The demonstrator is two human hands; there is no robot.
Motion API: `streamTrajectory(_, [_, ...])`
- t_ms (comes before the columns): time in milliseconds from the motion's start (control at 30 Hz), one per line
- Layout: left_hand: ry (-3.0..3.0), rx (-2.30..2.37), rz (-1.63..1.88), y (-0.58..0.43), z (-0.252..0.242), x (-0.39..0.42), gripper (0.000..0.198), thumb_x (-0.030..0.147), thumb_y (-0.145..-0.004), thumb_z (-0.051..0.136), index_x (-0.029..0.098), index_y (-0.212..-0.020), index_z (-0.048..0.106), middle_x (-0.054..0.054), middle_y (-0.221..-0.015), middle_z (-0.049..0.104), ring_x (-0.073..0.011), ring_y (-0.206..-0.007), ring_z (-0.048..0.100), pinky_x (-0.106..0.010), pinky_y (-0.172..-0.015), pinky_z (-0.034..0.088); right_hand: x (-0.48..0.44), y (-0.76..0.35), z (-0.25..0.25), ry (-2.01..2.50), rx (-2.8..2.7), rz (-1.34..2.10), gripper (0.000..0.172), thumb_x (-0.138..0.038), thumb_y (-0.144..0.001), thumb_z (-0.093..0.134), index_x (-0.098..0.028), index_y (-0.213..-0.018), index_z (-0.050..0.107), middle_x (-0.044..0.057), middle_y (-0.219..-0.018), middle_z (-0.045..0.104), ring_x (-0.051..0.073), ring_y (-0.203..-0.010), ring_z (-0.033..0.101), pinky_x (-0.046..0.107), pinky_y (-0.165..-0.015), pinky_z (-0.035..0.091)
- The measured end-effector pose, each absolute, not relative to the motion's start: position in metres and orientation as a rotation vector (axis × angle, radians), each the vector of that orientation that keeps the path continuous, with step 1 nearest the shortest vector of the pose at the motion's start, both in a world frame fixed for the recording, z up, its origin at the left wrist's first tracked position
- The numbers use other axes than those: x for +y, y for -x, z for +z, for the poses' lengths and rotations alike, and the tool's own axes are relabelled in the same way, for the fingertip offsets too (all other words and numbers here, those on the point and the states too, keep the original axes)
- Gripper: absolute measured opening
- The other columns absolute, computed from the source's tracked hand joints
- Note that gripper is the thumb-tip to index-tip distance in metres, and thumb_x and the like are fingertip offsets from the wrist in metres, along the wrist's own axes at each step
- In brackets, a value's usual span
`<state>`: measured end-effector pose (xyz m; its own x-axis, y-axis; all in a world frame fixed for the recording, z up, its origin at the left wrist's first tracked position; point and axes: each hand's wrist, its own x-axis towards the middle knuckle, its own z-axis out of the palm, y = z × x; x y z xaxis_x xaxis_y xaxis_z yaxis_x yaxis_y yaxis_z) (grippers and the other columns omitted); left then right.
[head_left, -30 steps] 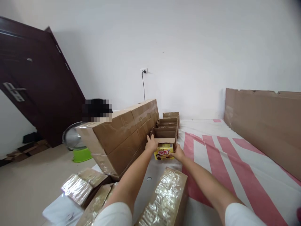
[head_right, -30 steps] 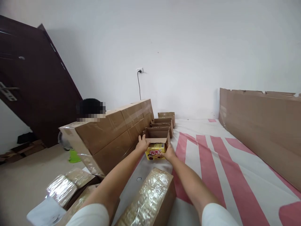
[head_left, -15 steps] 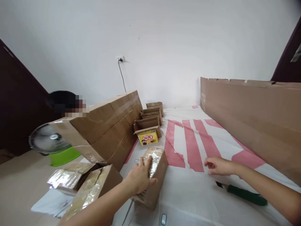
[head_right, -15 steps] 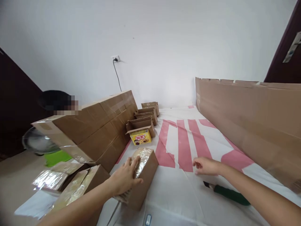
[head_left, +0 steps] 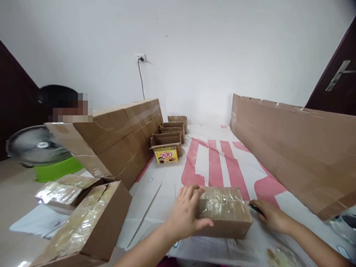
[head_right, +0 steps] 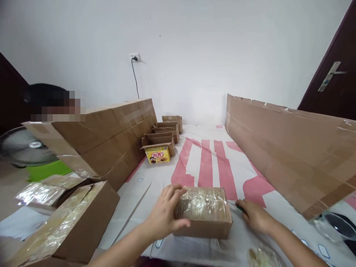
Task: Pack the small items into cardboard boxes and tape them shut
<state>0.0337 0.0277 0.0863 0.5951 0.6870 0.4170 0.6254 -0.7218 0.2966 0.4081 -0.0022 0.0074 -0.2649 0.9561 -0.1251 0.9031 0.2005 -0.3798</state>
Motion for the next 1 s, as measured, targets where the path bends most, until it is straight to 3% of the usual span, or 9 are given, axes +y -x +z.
streamTrajectory(100, [-2.613,1.17,1.096,-0.014,0.062,0.013,0.027,0.037,-0.086,0.062,0.023,-0.11,0.061,-0.012,-0.117,0.054,-0.03,-0.115,0.05,-0.048,-0.093,0.049,0.001,-0.412,0.039,1.89,-2.148,0.445,0.049,-0.016,-0.087,0.032,-0.021,-0.133,0.047,0.012,-0.129,0.062,0.024,-0.112,0.061,0.036,-0.089,0.049])
streamTrajectory(167, [-2.567,1.144,1.189,-0.009,0.047,0.007,0.018,0.028,-0.089,0.058,0.024,-0.105,0.063,-0.012,-0.115,0.053,-0.028,-0.115,0.049,-0.045,-0.092,0.05,0.005,-0.396,0.072,1.889,-2.1,0.342,0.048,-0.02,-0.093,0.028,-0.023,-0.139,0.042,0.011,-0.133,0.059,0.024,-0.115,0.06,0.035,-0.088,0.051])
streamTrajectory(267, [-2.44,1.183,1.329,-0.013,0.029,0.002,0.02,0.027,-0.09,0.055,0.022,-0.106,0.065,-0.012,-0.114,0.05,-0.0249,-0.107,0.052,-0.04,-0.086,0.053,0.012,-0.34,0.12,1.644,-2.317,0.366,0.046,-0.027,-0.098,0.029,-0.034,-0.142,0.039,0.005,-0.132,0.059,0.02,-0.112,0.062,0.032,-0.089,0.05])
streamTrajectory(367, [-2.354,1.241,1.41,-0.02,0.016,0.0,0.023,0.031,-0.091,0.053,0.022,-0.108,0.066,-0.012,-0.115,0.047,-0.0228,-0.101,0.053,-0.039,-0.082,0.055,0.019,-0.273,0.143,1.452,-2.687,0.343,0.051,-0.018,-0.095,0.035,-0.039,-0.14,0.042,0.003,-0.113,0.067,0.019,-0.092,0.067,0.029,-0.076,0.051])
streamTrajectory(533, [-2.302,1.255,1.412,-0.021,0.006,0.0,0.029,0.036,-0.094,0.047,0.022,-0.11,0.066,-0.012,-0.114,0.045,-0.0213,-0.098,0.053,-0.038,-0.081,0.056,0.034,-0.21,0.14,1.283,-3.015,0.04,0.059,-0.011,-0.083,0.049,-0.034,-0.138,0.048,0.008,-0.103,0.068,0.023,-0.081,0.068,0.029,-0.064,0.047])
streamTrajectory(767, [-2.398,1.288,1.447,-0.018,0.006,0.003,0.024,0.035,-0.095,0.048,0.022,-0.101,0.067,-0.012,-0.117,0.046,-0.025,-0.107,0.05,-0.04,-0.084,0.054,0.024,-0.241,0.151,1.599,-3.144,0.004,0.064,-0.01,-0.078,0.056,-0.039,-0.135,0.052,0.008,-0.097,0.07,0.026,-0.075,0.07,0.029,-0.054,0.043])
streamTrajectory(900, [-2.417,1.291,1.437,-0.017,0.007,0.002,0.022,0.033,-0.094,0.049,0.022,-0.102,0.066,-0.012,-0.118,0.046,-0.0258,-0.108,0.05,-0.042,-0.085,0.053,0.007,-0.28,0.159,1.817,-3.167,-0.149,0.059,0.0,-0.075,0.054,-0.032,-0.124,0.063,0.008,-0.083,0.071,0.026,-0.071,0.07,0.027,-0.051,0.038])
streamTrajectory(1000, [-2.397,1.286,1.423,-0.016,0.006,0.001,0.022,0.031,-0.093,0.049,0.023,-0.103,0.067,-0.012,-0.119,0.047,-0.0256,-0.107,0.051,-0.041,-0.084,0.054,-0.003,-0.303,0.163,1.688,-3.153,-0.193,0.064,0.006,-0.073,0.047,-0.031,-0.123,0.062,0.006,-0.081,0.07,0.024,-0.071,0.069,0.027,-0.051,0.035])
